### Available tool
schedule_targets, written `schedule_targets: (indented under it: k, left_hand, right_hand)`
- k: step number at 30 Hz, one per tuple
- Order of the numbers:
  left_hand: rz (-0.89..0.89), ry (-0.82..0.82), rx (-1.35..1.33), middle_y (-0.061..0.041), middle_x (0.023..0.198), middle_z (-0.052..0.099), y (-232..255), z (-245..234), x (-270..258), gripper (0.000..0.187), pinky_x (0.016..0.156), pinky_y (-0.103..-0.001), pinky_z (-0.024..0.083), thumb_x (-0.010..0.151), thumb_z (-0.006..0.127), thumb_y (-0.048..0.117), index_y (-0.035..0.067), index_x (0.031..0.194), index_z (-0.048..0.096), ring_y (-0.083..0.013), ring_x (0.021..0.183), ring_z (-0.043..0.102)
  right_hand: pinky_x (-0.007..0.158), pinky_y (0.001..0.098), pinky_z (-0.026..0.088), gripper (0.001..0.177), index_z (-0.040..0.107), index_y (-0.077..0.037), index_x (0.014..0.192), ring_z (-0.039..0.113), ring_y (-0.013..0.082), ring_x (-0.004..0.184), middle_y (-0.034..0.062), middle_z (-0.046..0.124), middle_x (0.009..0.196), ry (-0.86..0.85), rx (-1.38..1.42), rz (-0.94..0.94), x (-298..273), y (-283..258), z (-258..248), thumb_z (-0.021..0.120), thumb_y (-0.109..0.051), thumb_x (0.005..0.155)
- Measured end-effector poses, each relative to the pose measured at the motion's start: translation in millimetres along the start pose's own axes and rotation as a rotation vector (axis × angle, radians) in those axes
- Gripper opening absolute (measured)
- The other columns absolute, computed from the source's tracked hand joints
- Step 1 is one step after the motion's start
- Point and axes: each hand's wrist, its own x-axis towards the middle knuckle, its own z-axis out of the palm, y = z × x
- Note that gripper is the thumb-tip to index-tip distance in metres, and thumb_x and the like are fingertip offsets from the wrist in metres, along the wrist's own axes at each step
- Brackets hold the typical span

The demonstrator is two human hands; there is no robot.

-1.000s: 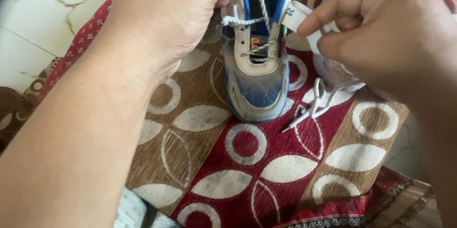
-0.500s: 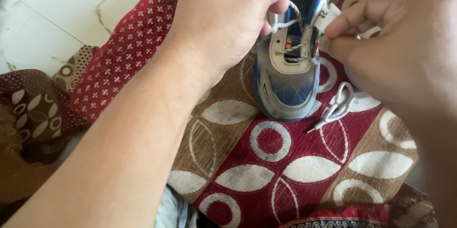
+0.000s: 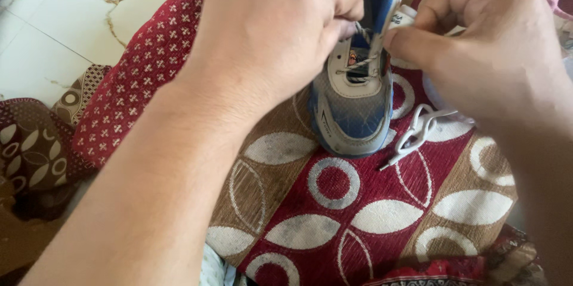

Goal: The person threads white laces through the eyelets of a blue and white child's sneaker, pulling them tight and adjusting the fit. They then tie the laces into a knot.

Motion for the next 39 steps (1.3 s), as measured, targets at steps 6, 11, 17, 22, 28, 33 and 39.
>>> schedule_targets:
  k: [6, 11, 17, 22, 28, 33, 39]
  left_hand:
    - [0.122, 0.084, -0.08, -0.003, 0.079, 0.074, -1, -23, -6, 0.008, 0.063, -0.038, 0.055, 0.092, 0.08, 0.02, 0.013, 0.092, 0.076, -0.0184, 0.067, 0.069]
    - [-0.129, -0.034, -0.244, 0.0, 0.086, 0.074, -1, -35, -5, 0.011, 0.073, -0.034, 0.058, 0.097, 0.069, 0.023, 0.013, 0.096, 0.071, -0.0137, 0.076, 0.071]
    - [-0.238, -0.037, -0.577, 0.003, 0.09, 0.076, -8, -25, 0, 0.02, 0.075, -0.031, 0.059, 0.099, 0.062, 0.027, 0.012, 0.106, 0.072, -0.0095, 0.082, 0.074]
    - [-0.215, 0.01, -0.66, 0.003, 0.088, 0.077, -14, -12, 6, 0.021, 0.076, -0.029, 0.058, 0.1, 0.061, 0.026, 0.009, 0.104, 0.074, -0.009, 0.082, 0.074]
    - [-0.33, -0.008, -0.923, 0.004, 0.088, 0.074, -13, -19, 2, 0.018, 0.079, -0.029, 0.06, 0.096, 0.069, 0.024, 0.008, 0.099, 0.074, -0.0088, 0.082, 0.071]
    - [-0.277, -0.225, -1.059, 0.006, 0.091, 0.071, -11, -32, 3, 0.013, 0.076, -0.029, 0.052, 0.103, 0.066, 0.019, 0.009, 0.103, 0.075, -0.0078, 0.082, 0.063]
    - [-0.304, -0.292, -0.569, 0.002, 0.079, 0.069, -4, -23, 7, 0.017, 0.068, -0.029, 0.053, 0.103, 0.055, 0.022, 0.012, 0.097, 0.067, -0.0095, 0.07, 0.065]
  right_hand:
    - [0.036, 0.0235, 0.035, 0.019, 0.07, -0.005, 0.08, 0.05, 0.0052, 0.042, 0.0022, 0.066, 0.066, 0.01, 0.078, 0.01, -1, -3, -2, 0.079, -0.017, 0.092]
    - [0.04, 0.0226, 0.032, 0.014, 0.073, -0.006, 0.082, 0.047, 0.0055, 0.045, 0.0046, 0.064, 0.065, 0.026, 0.096, 0.049, 4, -8, -1, 0.082, -0.015, 0.087]
    - [0.047, 0.0211, 0.042, 0.012, 0.072, -0.007, 0.08, 0.057, 0.0039, 0.052, -0.0004, 0.068, 0.07, 0.012, 0.136, 0.108, 2, -12, -2, 0.08, -0.016, 0.085]
    - [0.05, 0.0197, 0.045, 0.013, 0.07, -0.005, 0.079, 0.059, 0.0052, 0.055, 0.0046, 0.069, 0.072, 0.035, 0.193, 0.029, 3, -14, 2, 0.08, -0.01, 0.085]
    - [0.043, 0.0205, 0.038, 0.014, 0.07, -0.005, 0.077, 0.053, 0.0045, 0.048, 0.0032, 0.066, 0.067, 0.039, 0.15, 0.012, 4, -8, 1, 0.08, -0.01, 0.086]
    - [0.034, 0.0214, 0.03, 0.02, 0.068, -0.005, 0.075, 0.046, 0.0062, 0.04, 0.0045, 0.061, 0.06, 0.021, 0.164, 0.024, 7, -6, 3, 0.08, -0.011, 0.09]
    - [0.033, 0.0191, 0.028, 0.016, 0.066, -0.006, 0.08, 0.045, 0.0042, 0.041, 0.0038, 0.057, 0.061, 0.005, 0.286, 0.036, 8, -1, 9, 0.078, -0.008, 0.089]
